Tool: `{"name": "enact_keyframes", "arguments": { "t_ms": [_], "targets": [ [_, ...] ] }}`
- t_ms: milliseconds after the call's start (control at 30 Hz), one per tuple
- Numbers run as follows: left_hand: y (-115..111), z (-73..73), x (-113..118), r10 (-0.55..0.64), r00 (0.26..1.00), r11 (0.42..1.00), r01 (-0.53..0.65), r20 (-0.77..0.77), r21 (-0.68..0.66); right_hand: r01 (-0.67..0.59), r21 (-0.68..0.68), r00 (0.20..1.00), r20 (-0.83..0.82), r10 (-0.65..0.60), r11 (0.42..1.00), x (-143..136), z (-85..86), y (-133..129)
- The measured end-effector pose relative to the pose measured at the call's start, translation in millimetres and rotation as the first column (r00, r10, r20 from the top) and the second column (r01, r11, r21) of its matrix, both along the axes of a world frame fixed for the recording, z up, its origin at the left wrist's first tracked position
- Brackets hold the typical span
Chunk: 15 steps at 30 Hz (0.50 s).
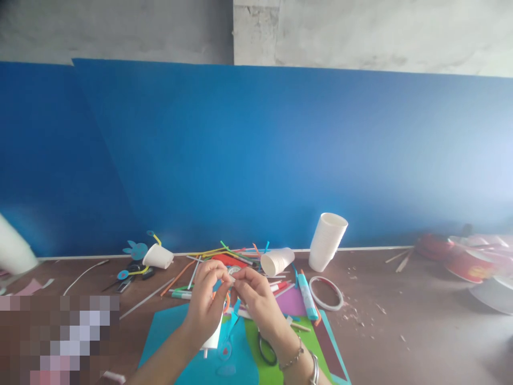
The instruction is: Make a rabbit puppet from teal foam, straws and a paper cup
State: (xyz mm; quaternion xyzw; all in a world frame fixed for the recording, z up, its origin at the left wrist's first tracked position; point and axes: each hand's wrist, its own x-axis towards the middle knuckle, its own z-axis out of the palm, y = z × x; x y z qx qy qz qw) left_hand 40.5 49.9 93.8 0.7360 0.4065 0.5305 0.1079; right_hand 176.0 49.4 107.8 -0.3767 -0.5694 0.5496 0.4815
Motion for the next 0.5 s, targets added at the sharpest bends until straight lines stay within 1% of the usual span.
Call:
{"name": "enact_keyframes", "arguments": {
  "t_ms": [67,133,167,200,233,267,333,367,400,500],
  "targets": [
    [-2,1.3,0,-0.031,0.999,0.999,0.032,0.021,-0.026,0.016,-0.005,0.999,0.035,-0.016,1.000,1,1.1,0],
    [-1,2.8,-1,-0.050,0.990,0.994,0.062,0.130,-0.091,0.083,0.082,0.981,0.168,-0.096,0.993,3,0.3,2],
    [0,4.0,-2,-0.039,0.975,0.989,0.069,0.219,-0.127,0.129,0.153,0.949,0.268,-0.167,0.980,5,-1.1,4],
    [1,5.5,-4,-0.018,0.949,0.984,0.073,0.316,-0.162,0.162,0.231,0.890,0.387,-0.243,0.960,8,-3.4,6],
    [3,7.3,-6,0.011,0.913,0.977,0.076,0.407,-0.197,0.165,0.297,0.793,0.527,-0.306,0.940,11,-6.5,8],
    [6,9.3,-8,0.034,0.877,0.969,0.088,0.479,-0.229,0.141,0.338,0.667,0.662,-0.342,0.931,13,-10.3,10],
    [12,12.9,-13,0.061,0.829,0.930,0.154,0.556,-0.332,0.066,0.325,0.408,0.854,-0.323,0.944,17,-18.9,13],
    [15,14.3,-14,0.082,0.809,0.898,0.193,0.582,-0.396,0.048,0.300,0.319,0.899,-0.300,0.953,17,-22.8,14],
    [17,15.3,-16,0.105,0.794,0.859,0.230,0.598,-0.457,0.049,0.283,0.260,0.922,-0.286,0.958,17,-25.9,14],
    [20,15.6,-17,0.148,0.773,0.753,0.316,0.616,-0.577,0.071,0.276,0.172,0.943,-0.284,0.959,11,-27.5,8]
  ]
}}
